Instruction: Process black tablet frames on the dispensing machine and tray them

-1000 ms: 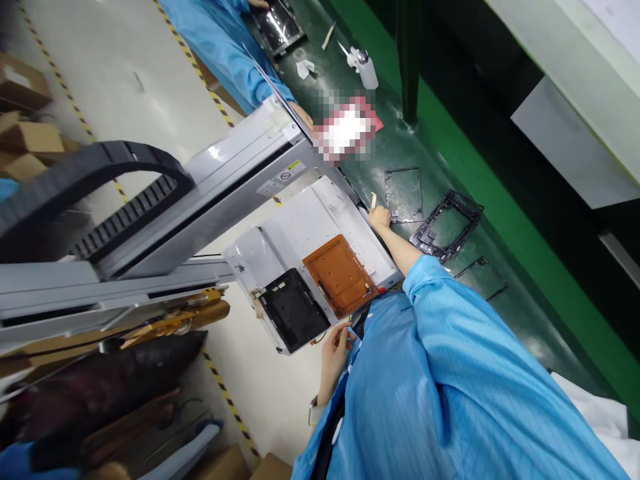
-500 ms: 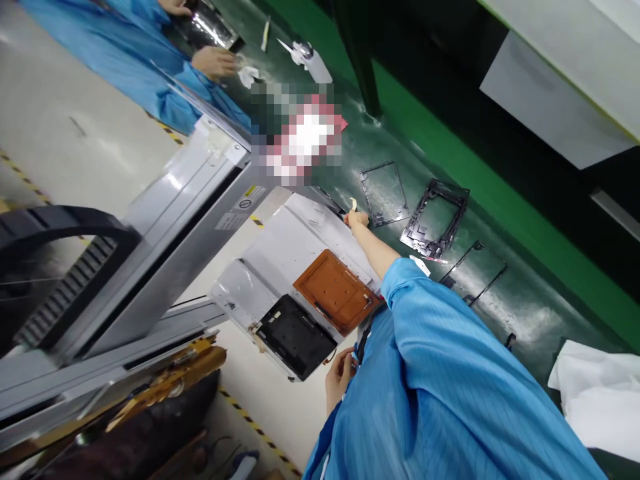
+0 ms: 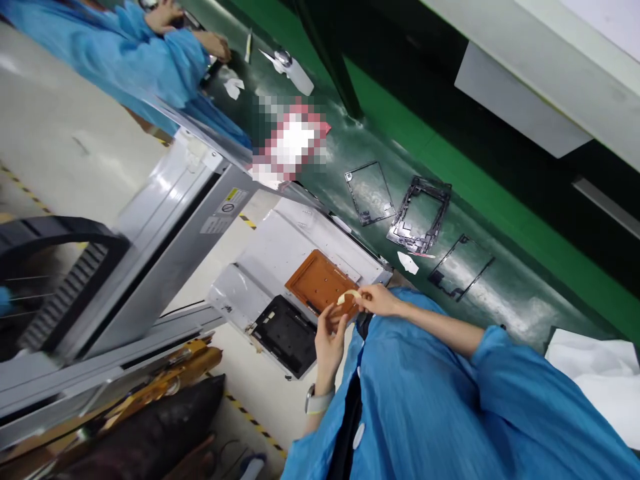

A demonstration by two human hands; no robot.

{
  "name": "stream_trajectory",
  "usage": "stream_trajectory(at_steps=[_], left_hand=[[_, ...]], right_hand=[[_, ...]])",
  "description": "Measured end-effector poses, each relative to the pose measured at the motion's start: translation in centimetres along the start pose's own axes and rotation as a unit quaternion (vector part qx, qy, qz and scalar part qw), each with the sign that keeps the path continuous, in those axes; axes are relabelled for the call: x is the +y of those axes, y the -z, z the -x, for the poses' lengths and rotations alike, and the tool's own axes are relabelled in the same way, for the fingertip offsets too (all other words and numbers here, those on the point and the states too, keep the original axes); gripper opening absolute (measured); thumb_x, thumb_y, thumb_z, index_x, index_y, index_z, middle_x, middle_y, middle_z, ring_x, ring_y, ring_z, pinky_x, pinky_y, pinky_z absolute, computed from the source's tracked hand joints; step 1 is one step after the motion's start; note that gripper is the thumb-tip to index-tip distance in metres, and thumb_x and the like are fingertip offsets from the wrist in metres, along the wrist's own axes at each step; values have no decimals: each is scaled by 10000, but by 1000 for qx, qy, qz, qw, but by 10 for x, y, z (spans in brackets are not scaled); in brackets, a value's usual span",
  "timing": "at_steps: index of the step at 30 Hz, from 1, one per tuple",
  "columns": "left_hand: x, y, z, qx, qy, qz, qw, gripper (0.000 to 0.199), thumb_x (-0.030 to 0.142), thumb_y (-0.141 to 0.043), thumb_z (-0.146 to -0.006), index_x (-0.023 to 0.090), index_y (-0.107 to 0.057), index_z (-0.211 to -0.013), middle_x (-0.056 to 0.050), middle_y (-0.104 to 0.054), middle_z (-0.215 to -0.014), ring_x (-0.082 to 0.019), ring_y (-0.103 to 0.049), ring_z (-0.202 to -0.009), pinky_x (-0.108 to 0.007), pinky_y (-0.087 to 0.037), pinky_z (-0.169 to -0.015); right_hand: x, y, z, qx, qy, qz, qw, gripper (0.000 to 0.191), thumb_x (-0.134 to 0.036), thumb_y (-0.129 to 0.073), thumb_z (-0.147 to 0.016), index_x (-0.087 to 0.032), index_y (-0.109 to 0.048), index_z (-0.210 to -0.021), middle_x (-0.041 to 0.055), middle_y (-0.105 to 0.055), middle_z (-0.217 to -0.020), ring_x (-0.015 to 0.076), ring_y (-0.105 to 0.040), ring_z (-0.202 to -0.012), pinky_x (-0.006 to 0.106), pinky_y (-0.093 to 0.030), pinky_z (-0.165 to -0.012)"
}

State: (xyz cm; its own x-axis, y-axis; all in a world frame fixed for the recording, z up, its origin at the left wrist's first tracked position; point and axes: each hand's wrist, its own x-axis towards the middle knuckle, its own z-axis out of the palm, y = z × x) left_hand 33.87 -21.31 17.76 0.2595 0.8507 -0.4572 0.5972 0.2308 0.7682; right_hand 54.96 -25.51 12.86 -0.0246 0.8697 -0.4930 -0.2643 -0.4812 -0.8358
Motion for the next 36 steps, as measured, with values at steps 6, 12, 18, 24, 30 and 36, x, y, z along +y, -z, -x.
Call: stream_trajectory(at_steps=[6, 12, 18, 24, 30, 36], left_hand=[[46, -16, -4, -37, -102, -10, 994, 381, 576, -759, -1008, 220, -804, -1135, -109, -829, -1105, -252, -794, -977, -379, -645, -906], [74, -27, -2, -41, -163, -18, 986, 386, 588, -717, -1032, 214, -810, -996, -72, -831, -933, -222, -794, -846, -337, -644, -819], [112, -32, 24, 72, -236, -9, 969, 363, 539, -766, -1030, 190, -712, -1114, -51, -752, -968, -163, -726, -827, -287, -611, -782], [153, -25, 54, -19, -400, -60, 915, 146, 329, -748, -1084, 223, -766, -1182, -49, -771, -1054, -168, -731, -916, -297, -619, -818], [154, -17, 59, -35, -409, -68, 909, 113, 284, -761, -1076, 245, -798, -1176, -38, -779, -1071, -161, -745, -938, -277, -619, -806], [147, -11, 60, -32, -394, -49, 917, 51, 267, -745, -1082, 224, -772, -1085, -24, -765, -1000, -140, -713, -857, -243, -578, -742]], right_hand=[[-12, 23, 66, -54, 54, 68, 995, 292, -463, -679, -1055, -181, -756, -1038, 31, -809, -831, 165, -706, -700, 267, -511, -683], [-20, 29, 95, -37, 72, 83, 993, 469, -619, -620, -1074, -177, -745, -982, 48, -794, -822, 176, -723, -730, 280, -524, -717], [-45, 30, 115, 41, 99, 5, 994, 646, -804, -577, -1045, -186, -708, -909, 9, -706, -699, 151, -651, -656, 278, -509, -706], [-89, 33, 137, 34, 171, 46, 984, 570, -754, -605, -1063, -203, -697, -949, 11, -719, -778, 153, -645, -718, 278, -499, -713], [-108, 26, 149, 24, 193, 126, 973, 430, -617, -634, -1088, -215, -678, -941, 3, -713, -786, 148, -599, -696, 281, -463, -681], [-108, 19, 146, -9, 189, 132, 973, 416, -549, -552, -1128, -205, -694, -942, 12, -749, -791, 149, -640, -685, 277, -471, -695]])
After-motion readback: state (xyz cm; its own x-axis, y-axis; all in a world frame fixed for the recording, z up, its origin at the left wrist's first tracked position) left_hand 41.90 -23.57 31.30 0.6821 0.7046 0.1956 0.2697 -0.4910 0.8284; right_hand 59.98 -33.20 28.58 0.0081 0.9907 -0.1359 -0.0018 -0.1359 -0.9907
